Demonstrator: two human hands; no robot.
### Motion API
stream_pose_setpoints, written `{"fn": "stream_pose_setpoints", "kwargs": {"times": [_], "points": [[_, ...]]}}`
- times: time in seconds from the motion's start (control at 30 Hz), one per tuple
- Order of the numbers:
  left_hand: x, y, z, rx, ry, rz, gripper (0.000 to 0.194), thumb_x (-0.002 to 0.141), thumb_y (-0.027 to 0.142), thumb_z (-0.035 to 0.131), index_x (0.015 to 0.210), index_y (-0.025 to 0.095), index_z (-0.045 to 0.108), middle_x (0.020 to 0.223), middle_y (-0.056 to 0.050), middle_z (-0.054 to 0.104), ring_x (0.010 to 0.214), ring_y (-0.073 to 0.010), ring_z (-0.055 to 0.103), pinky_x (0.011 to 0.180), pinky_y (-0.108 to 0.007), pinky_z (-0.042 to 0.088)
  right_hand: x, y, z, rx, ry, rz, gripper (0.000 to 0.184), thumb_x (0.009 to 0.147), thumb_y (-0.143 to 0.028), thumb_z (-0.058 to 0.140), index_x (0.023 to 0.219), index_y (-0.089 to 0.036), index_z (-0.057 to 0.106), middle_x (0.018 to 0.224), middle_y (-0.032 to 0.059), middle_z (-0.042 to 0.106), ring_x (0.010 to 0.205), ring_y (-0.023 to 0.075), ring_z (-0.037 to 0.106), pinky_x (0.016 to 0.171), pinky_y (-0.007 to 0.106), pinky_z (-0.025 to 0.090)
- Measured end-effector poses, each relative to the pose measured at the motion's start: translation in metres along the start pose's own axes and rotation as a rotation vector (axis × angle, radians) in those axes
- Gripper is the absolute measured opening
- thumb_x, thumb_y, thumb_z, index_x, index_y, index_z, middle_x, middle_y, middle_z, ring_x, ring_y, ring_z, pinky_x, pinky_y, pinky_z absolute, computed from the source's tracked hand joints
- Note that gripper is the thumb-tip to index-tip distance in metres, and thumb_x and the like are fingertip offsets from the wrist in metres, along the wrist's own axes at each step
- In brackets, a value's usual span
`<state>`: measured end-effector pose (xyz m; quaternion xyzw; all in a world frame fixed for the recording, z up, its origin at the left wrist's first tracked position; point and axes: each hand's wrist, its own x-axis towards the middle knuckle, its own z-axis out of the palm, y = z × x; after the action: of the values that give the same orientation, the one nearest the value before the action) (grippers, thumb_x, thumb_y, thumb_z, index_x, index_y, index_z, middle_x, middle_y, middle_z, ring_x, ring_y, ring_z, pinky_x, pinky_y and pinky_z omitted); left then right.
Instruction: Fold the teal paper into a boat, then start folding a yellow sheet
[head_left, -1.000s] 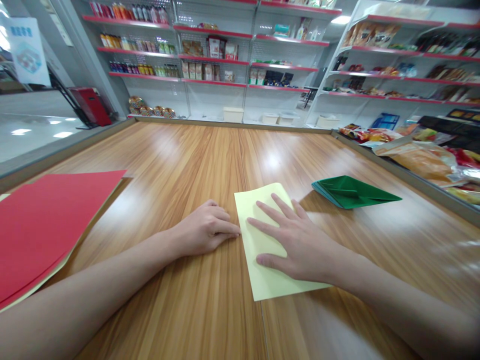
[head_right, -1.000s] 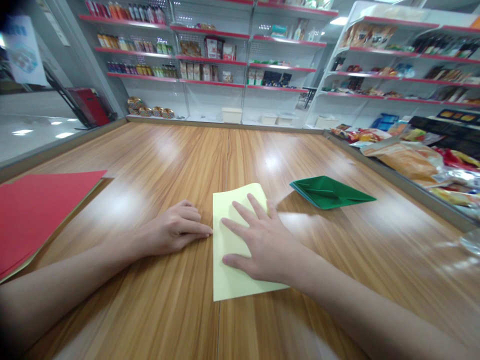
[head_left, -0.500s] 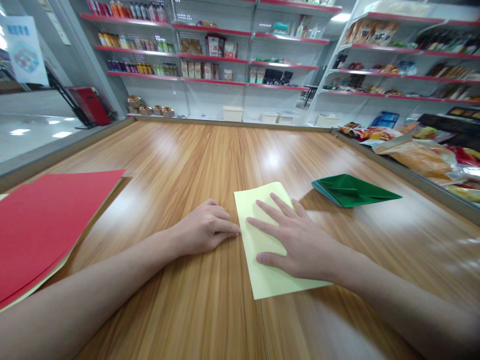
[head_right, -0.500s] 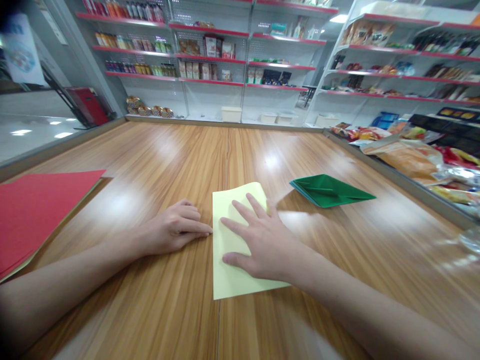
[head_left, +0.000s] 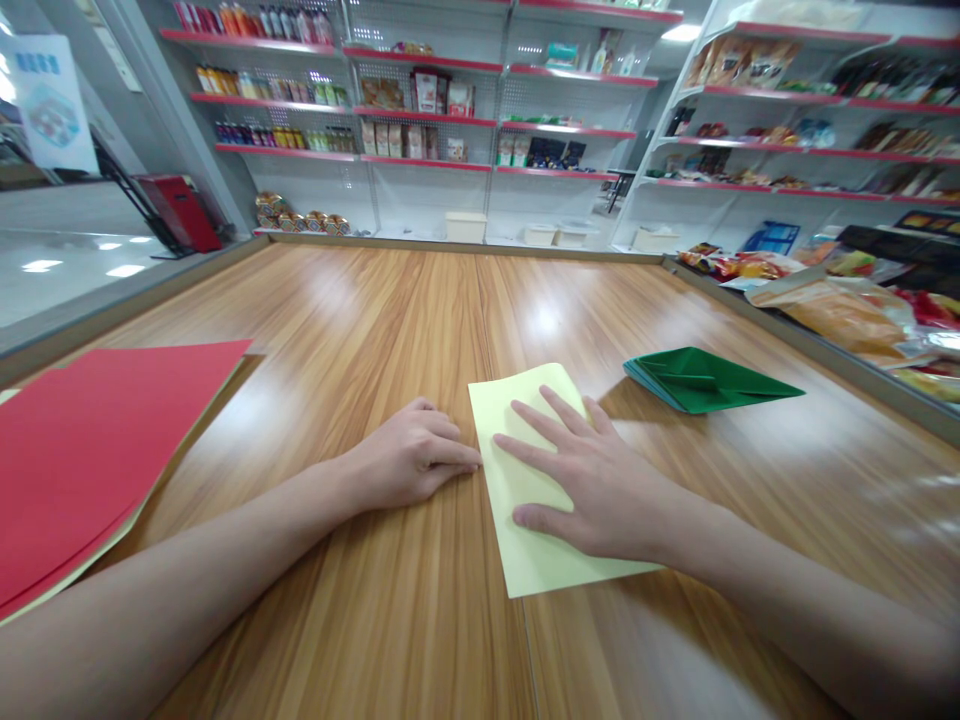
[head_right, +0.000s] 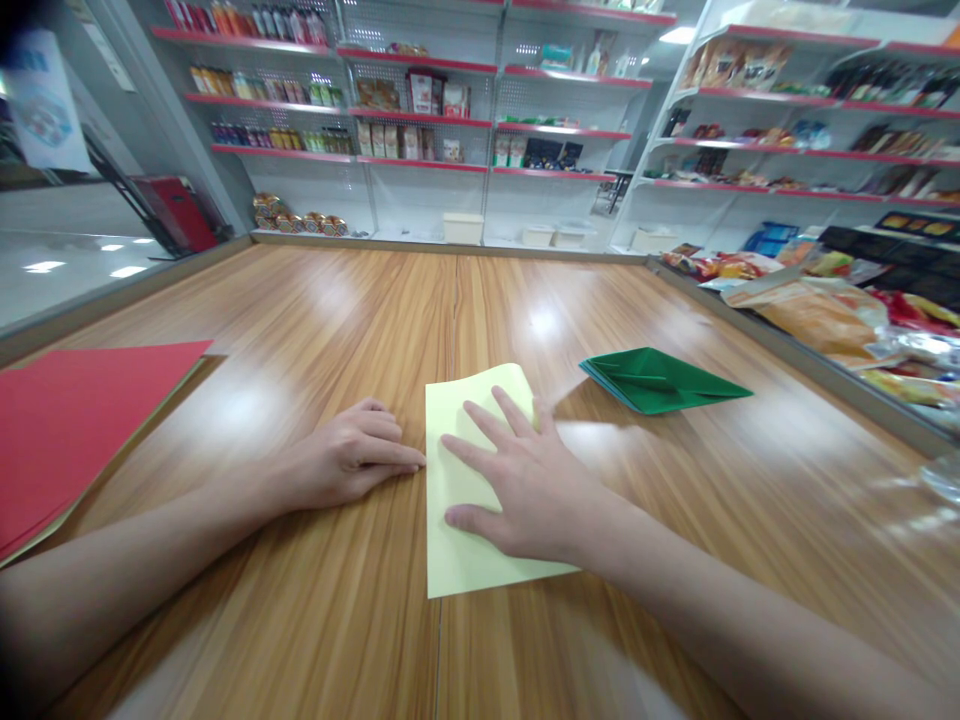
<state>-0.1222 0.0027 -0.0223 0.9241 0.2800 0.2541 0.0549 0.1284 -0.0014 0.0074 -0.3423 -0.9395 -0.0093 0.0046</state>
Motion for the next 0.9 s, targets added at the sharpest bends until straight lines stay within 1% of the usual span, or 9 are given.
{"fn": "stream_pose_setpoints", "kwargs": {"times": [0.37, 0.57, 0.9], "points": [[-0.0005, 0.0008, -0.001, 0.013, -0.004, 0.012, 0.02, 0.09, 0.02, 0.053, 0.092, 0.02, 0.073, 0.064, -0.002, 0.063, 0.062, -0.0134, 0.056, 0.067, -0.028, 0.035, -0.0002, -0.0001, -0.0011, 0.012, 0.003, -0.013, 0.065, 0.084, -0.063, 0.046, 0.139, -0.029, 0.042, 0.149, 0.0105, 0.032, 0.138, 0.0425, 0.012, 0.102, 0.069, 0.013], [0.0003, 0.0005, -0.0016, 0.021, -0.003, 0.013, 0.021, 0.091, 0.02, 0.052, 0.093, 0.02, 0.073, 0.064, -0.002, 0.064, 0.063, -0.014, 0.056, 0.068, -0.029, 0.036, -0.0002, 0.0002, -0.0014, 0.02, -0.002, -0.017, 0.064, 0.084, -0.064, 0.044, 0.14, -0.031, 0.041, 0.149, 0.0094, 0.031, 0.138, 0.0425, 0.011, 0.102, 0.069, 0.013], [0.0001, 0.0011, -0.0022, 0.031, -0.006, 0.012, 0.021, 0.09, 0.02, 0.052, 0.091, 0.02, 0.073, 0.063, -0.002, 0.064, 0.063, -0.0136, 0.057, 0.068, -0.028, 0.037, 0.0001, 0.0, -0.0033, 0.033, -0.002, -0.022, 0.064, 0.084, -0.062, 0.045, 0.139, -0.03, 0.041, 0.149, 0.0102, 0.032, 0.138, 0.0431, 0.011, 0.101, 0.07, 0.013]]}}
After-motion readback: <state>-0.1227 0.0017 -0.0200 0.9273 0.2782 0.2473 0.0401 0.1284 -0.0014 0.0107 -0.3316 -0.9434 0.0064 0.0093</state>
